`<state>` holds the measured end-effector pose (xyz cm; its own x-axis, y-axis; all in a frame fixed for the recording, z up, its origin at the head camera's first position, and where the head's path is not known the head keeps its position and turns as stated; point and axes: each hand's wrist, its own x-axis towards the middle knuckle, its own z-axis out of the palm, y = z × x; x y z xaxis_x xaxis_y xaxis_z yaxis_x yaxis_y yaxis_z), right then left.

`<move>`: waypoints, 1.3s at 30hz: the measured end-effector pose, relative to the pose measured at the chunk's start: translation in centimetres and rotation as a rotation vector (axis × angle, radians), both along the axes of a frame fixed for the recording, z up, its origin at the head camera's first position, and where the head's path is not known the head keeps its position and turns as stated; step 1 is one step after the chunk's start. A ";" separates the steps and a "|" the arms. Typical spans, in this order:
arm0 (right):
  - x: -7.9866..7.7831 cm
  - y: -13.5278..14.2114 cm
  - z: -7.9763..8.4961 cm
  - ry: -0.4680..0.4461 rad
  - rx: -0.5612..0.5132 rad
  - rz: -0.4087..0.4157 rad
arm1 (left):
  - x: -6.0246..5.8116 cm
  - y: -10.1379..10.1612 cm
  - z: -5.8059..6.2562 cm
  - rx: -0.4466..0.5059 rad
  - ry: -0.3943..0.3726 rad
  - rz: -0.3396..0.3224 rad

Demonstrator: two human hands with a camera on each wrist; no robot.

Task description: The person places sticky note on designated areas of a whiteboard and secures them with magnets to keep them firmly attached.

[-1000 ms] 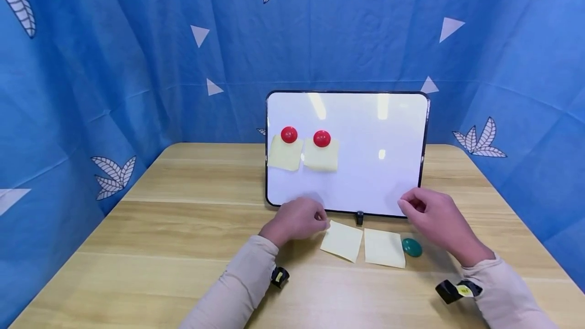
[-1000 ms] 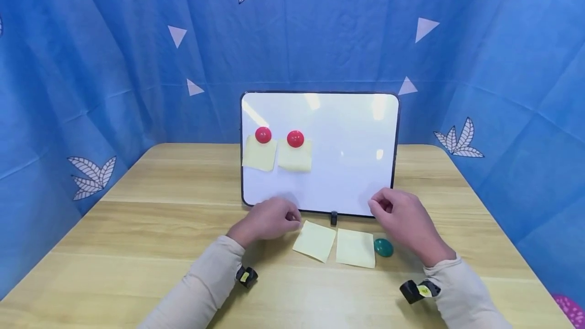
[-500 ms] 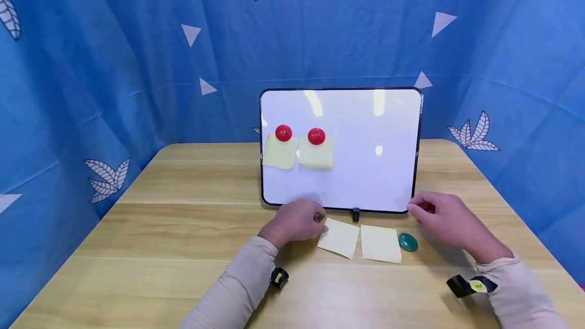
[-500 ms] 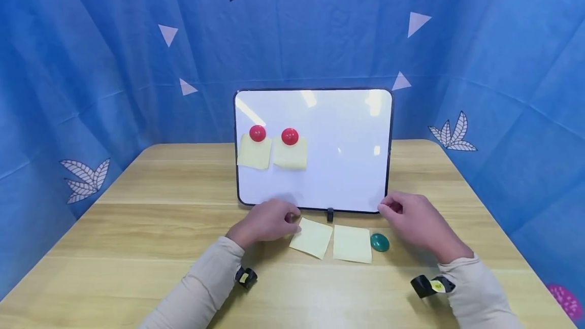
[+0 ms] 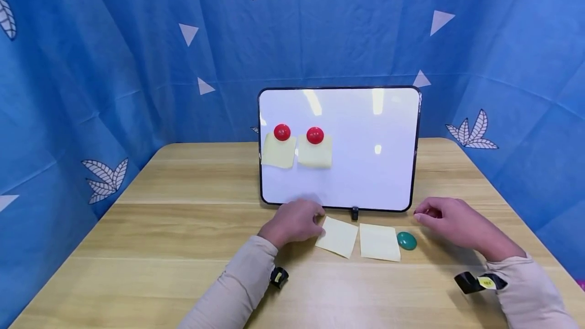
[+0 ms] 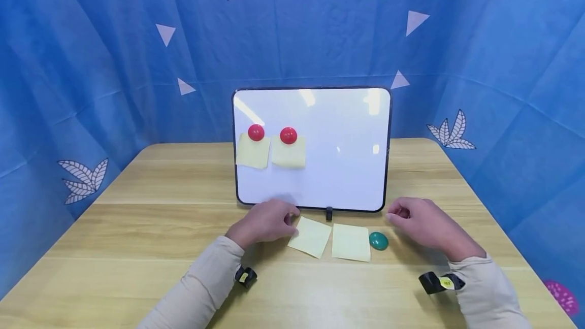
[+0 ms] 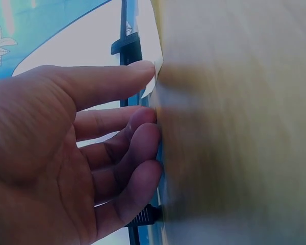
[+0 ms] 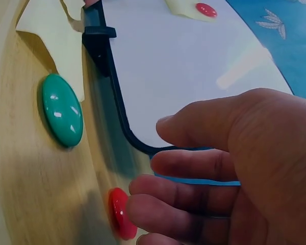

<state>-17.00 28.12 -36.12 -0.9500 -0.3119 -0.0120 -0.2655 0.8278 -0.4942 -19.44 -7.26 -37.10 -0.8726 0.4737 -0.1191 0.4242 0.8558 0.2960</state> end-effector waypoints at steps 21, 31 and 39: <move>-0.6 1.1 -1.6 -0.062 0.036 -0.107 | -0.1 -0.3 -0.2 0.015 0.003 -0.019; -0.9 1.0 -2.1 -0.070 0.055 -0.117 | -0.1 -0.3 -0.2 0.038 0.014 -0.038; -1.0 1.0 -2.1 -0.095 0.061 -0.135 | -0.3 -0.3 -0.3 0.037 0.024 -0.044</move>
<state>-17.99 29.09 -38.26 -0.9771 -0.1770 -0.1183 -0.1042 0.8821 -0.4594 -19.78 -7.60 -37.40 -0.8532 0.5155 -0.0796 0.4688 0.8247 0.3163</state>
